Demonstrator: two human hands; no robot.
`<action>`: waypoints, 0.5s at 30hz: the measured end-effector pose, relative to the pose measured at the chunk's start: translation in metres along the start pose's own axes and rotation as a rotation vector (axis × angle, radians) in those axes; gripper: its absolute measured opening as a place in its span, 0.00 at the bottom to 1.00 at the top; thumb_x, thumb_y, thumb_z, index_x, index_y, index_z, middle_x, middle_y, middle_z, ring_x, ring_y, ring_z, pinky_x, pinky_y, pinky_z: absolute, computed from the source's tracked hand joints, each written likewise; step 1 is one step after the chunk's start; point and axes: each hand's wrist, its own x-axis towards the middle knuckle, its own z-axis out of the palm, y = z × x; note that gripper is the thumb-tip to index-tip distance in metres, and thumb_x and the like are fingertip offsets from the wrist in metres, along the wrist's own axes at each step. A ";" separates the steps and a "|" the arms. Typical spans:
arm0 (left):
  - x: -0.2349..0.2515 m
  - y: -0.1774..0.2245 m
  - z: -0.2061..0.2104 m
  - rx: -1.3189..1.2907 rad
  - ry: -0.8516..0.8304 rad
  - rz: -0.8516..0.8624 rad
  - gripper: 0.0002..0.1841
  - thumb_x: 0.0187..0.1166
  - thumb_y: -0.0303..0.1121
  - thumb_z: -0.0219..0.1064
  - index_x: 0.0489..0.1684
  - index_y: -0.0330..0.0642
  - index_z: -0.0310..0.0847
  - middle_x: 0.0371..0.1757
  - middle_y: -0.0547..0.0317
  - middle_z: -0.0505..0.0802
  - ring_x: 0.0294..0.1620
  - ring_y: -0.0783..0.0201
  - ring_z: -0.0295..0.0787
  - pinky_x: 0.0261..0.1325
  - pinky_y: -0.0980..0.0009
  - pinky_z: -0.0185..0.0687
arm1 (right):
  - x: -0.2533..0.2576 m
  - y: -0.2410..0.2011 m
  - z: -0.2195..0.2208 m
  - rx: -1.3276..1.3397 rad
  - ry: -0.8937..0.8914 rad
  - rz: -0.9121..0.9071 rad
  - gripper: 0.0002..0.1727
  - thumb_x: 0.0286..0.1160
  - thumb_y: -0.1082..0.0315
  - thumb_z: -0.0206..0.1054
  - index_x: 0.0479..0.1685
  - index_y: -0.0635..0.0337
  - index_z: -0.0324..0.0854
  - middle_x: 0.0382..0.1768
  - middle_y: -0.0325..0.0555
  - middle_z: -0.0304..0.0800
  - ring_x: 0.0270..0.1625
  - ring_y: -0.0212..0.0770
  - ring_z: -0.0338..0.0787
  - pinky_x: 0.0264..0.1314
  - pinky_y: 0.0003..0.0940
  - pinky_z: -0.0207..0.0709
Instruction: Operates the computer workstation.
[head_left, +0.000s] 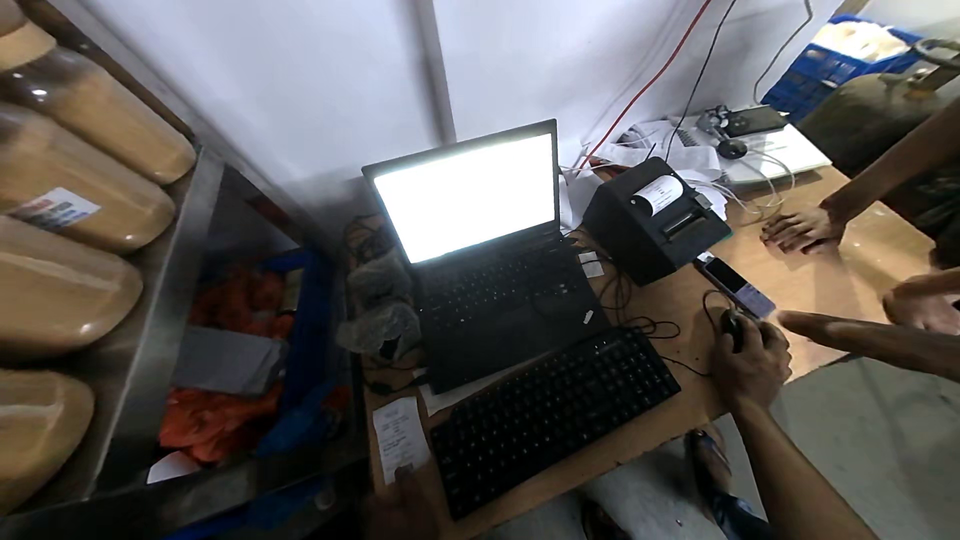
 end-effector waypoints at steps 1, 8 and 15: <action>0.000 0.000 0.000 -0.012 0.001 -0.006 0.37 0.87 0.57 0.56 0.76 0.28 0.74 0.68 0.35 0.89 0.70 0.41 0.87 0.72 0.42 0.79 | -0.001 -0.005 -0.004 -0.011 -0.024 0.021 0.23 0.84 0.63 0.61 0.73 0.61 0.81 0.78 0.73 0.73 0.80 0.75 0.71 0.77 0.75 0.62; 0.000 0.000 0.002 -0.032 0.008 -0.011 0.37 0.87 0.57 0.57 0.77 0.27 0.72 0.68 0.32 0.88 0.71 0.39 0.86 0.73 0.41 0.77 | 0.000 -0.004 -0.001 0.035 0.024 0.009 0.22 0.80 0.68 0.63 0.72 0.62 0.83 0.79 0.74 0.72 0.80 0.77 0.71 0.75 0.75 0.63; -0.001 0.003 -0.002 0.010 -0.019 -0.039 0.38 0.87 0.60 0.55 0.79 0.30 0.72 0.70 0.36 0.87 0.72 0.42 0.85 0.74 0.43 0.78 | 0.005 0.017 0.010 -0.001 -0.006 -0.009 0.26 0.81 0.62 0.61 0.77 0.59 0.78 0.81 0.71 0.70 0.80 0.75 0.71 0.75 0.76 0.62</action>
